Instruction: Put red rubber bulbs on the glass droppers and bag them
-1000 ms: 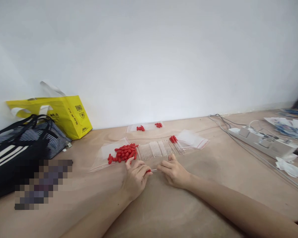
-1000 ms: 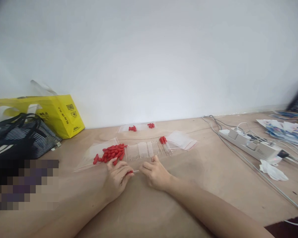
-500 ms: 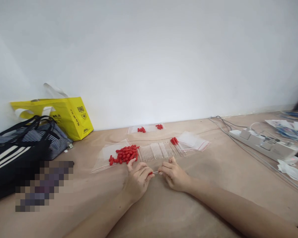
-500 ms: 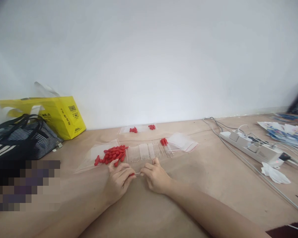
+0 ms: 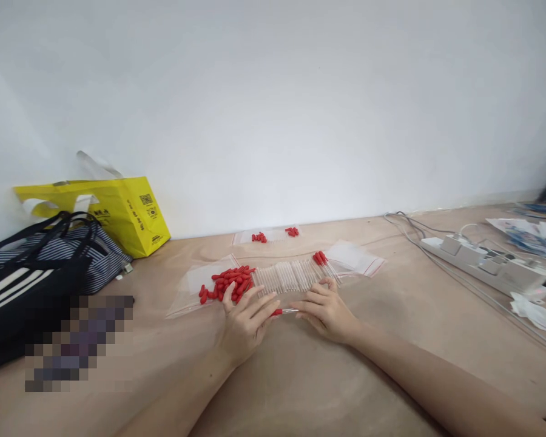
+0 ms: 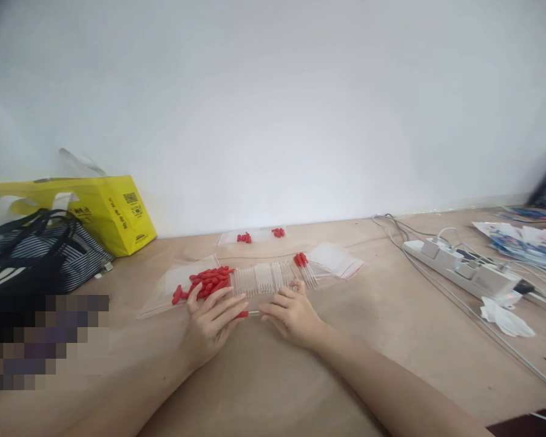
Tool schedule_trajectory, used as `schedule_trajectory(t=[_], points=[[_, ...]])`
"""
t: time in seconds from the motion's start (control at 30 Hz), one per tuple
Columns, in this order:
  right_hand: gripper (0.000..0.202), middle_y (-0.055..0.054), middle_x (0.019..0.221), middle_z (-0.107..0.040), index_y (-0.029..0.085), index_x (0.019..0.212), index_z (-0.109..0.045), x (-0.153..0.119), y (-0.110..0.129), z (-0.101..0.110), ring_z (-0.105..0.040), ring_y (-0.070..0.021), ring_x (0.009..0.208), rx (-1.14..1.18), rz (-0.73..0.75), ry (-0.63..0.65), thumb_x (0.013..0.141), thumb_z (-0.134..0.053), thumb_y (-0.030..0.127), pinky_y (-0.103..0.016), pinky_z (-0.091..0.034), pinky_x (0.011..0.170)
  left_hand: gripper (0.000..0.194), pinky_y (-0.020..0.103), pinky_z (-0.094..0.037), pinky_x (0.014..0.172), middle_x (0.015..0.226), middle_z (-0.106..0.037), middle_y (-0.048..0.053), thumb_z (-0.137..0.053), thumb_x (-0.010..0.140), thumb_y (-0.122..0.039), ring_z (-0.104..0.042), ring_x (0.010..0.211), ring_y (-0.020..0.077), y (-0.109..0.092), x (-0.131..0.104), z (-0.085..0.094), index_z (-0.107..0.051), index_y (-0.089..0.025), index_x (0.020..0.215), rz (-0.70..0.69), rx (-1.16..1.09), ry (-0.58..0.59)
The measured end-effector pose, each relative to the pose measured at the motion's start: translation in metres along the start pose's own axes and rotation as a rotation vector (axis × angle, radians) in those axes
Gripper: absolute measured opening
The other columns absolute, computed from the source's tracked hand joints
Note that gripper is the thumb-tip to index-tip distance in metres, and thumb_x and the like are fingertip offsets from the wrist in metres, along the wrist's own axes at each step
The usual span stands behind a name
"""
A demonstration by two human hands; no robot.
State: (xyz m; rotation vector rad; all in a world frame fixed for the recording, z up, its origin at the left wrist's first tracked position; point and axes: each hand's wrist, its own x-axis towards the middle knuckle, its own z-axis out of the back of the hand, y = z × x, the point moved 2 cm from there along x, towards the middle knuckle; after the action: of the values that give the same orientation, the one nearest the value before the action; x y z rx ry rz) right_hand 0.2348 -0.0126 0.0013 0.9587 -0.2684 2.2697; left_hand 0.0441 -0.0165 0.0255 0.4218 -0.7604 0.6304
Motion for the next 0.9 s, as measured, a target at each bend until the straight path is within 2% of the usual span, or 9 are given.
schedule_trajectory(t=[0.17, 0.3, 0.4, 0.5, 0.57, 0.67, 0.8, 0.9], points=[[0.016, 0.002, 0.059, -0.055, 0.020, 0.080, -0.060, -0.002, 0.000, -0.005, -0.045, -0.0117, 0.067, -0.079, 0.026, -0.005, 0.083, -0.044, 0.023, -0.035, -0.018, 0.082, 0.010, 0.054, -0.007, 0.099, 0.089, -0.068, -0.004, -0.053, 0.078, -0.026, -0.058, 0.091, 0.0209, -0.004, 0.001, -0.004, -0.063, -0.027, 0.078, -0.003, -0.019, -0.011], [0.016, 0.001, 0.059, -0.054, 0.018, 0.076, -0.059, -0.003, 0.004, -0.010, -0.045, -0.0114, 0.068, -0.091, 0.032, 0.016, 0.082, -0.044, 0.019, -0.035, -0.018, 0.081, 0.015, 0.054, -0.008, 0.098, 0.085, -0.069, -0.005, -0.052, 0.079, -0.026, -0.057, 0.088, 0.0193, -0.005, -0.002, -0.010, -0.061, -0.025, 0.067, 0.032, -0.065, -0.068], [0.016, 0.002, 0.058, -0.053, 0.018, 0.075, -0.058, -0.003, 0.007, -0.011, -0.044, -0.0113, 0.067, -0.079, 0.036, 0.027, 0.081, -0.044, 0.020, -0.034, -0.018, 0.080, 0.015, 0.053, -0.009, 0.098, 0.087, -0.068, -0.005, -0.052, 0.079, -0.028, -0.056, 0.090, 0.0201, -0.004, -0.005, -0.013, -0.061, -0.026, 0.068, 0.040, -0.093, -0.056], [0.014, 0.001, 0.062, -0.055, 0.019, 0.074, -0.060, 0.000, 0.004, -0.011, -0.044, -0.0126, 0.070, -0.085, -0.011, 0.046, 0.080, -0.047, 0.022, -0.034, -0.018, 0.078, 0.010, 0.052, -0.012, 0.096, 0.094, -0.066, -0.002, -0.053, 0.078, -0.029, -0.054, 0.093, 0.0220, 0.000, -0.005, -0.014, -0.063, -0.027, 0.077, 0.098, -0.056, 0.025], [0.013, -0.001, 0.067, -0.057, 0.020, 0.073, -0.061, 0.003, -0.003, -0.010, -0.045, -0.0138, 0.072, -0.122, -0.105, 0.056, 0.079, -0.049, 0.023, -0.033, -0.019, 0.073, 0.018, 0.050, -0.015, 0.094, 0.103, -0.063, 0.003, -0.052, 0.078, -0.030, -0.051, 0.097, 0.0236, 0.004, -0.005, -0.014, -0.060, -0.027, 0.094, 0.147, -0.002, 0.090], [0.017, -0.003, 0.070, -0.059, 0.020, 0.071, -0.062, 0.008, -0.025, -0.007, -0.047, -0.0154, 0.075, -0.204, -0.356, 0.058, 0.079, -0.048, 0.023, -0.031, -0.019, 0.067, 0.031, 0.050, -0.016, 0.093, 0.109, -0.059, 0.007, -0.050, 0.078, -0.029, -0.048, 0.101, 0.0247, 0.013, -0.008, -0.014, -0.053, -0.026, 0.109, 0.196, 0.074, 0.150], [0.024, -0.005, 0.068, -0.062, 0.020, 0.073, -0.063, 0.013, -0.061, -0.006, -0.051, -0.0185, 0.077, -0.306, -0.733, 0.119, 0.082, -0.042, 0.029, -0.031, -0.019, 0.066, 0.030, 0.051, -0.017, 0.092, 0.107, -0.058, 0.007, -0.052, 0.075, -0.028, -0.047, 0.101, 0.0255, 0.023, -0.015, -0.017, -0.053, -0.027, 0.105, 0.242, 0.133, 0.189], [0.028, -0.006, 0.068, -0.063, 0.020, 0.078, -0.063, 0.015, -0.077, -0.010, -0.053, -0.0209, 0.079, -0.354, -0.867, 0.185, 0.083, -0.039, 0.032, -0.032, -0.020, 0.068, 0.026, 0.053, -0.018, 0.090, 0.106, -0.058, 0.007, -0.053, 0.074, -0.029, -0.047, 0.100, 0.0263, 0.028, -0.018, -0.019, -0.055, -0.027, 0.100, 0.263, 0.146, 0.192]])
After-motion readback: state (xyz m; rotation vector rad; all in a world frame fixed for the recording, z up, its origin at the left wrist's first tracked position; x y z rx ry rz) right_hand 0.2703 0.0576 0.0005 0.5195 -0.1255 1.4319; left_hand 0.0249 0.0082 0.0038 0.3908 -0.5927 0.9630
